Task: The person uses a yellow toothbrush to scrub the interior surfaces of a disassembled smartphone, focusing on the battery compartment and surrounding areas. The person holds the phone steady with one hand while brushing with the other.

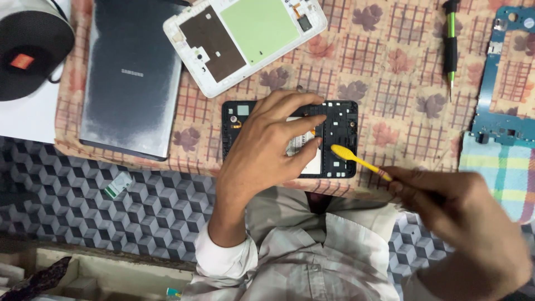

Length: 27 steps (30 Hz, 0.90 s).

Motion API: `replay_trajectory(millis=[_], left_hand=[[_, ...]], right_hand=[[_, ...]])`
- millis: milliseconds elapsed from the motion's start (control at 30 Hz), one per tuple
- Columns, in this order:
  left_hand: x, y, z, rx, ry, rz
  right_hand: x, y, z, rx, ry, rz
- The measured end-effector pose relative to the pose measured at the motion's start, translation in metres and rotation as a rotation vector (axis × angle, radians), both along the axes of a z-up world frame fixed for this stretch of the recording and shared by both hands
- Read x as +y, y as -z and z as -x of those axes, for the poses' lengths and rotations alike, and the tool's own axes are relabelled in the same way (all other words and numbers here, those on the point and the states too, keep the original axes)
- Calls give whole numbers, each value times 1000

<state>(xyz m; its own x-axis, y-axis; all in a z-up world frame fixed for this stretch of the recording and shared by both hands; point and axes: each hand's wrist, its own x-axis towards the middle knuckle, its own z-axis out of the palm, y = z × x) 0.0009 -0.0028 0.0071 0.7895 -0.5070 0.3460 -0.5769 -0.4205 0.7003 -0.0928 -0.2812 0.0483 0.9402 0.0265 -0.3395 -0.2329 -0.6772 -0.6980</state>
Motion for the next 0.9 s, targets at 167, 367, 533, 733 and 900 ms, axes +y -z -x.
replay_trajectory(millis=[167,367,533,733,900], left_hand=[[-1,-2,1,-5,-8,7],[-2,-6,2,-9,-7,-9],[-2,-6,1,-4,-11,-4],[0,-2,2,22,-7,-1],[-1,-6,2,3,-9,-6]], right_hand=[[60,4,16,-343,105,223],[73,24,16,-433,-5,269],[84,22,41,-356,-15,305],[93,25,42,-452,-14,257],[95,28,28,-402,-8,271]])
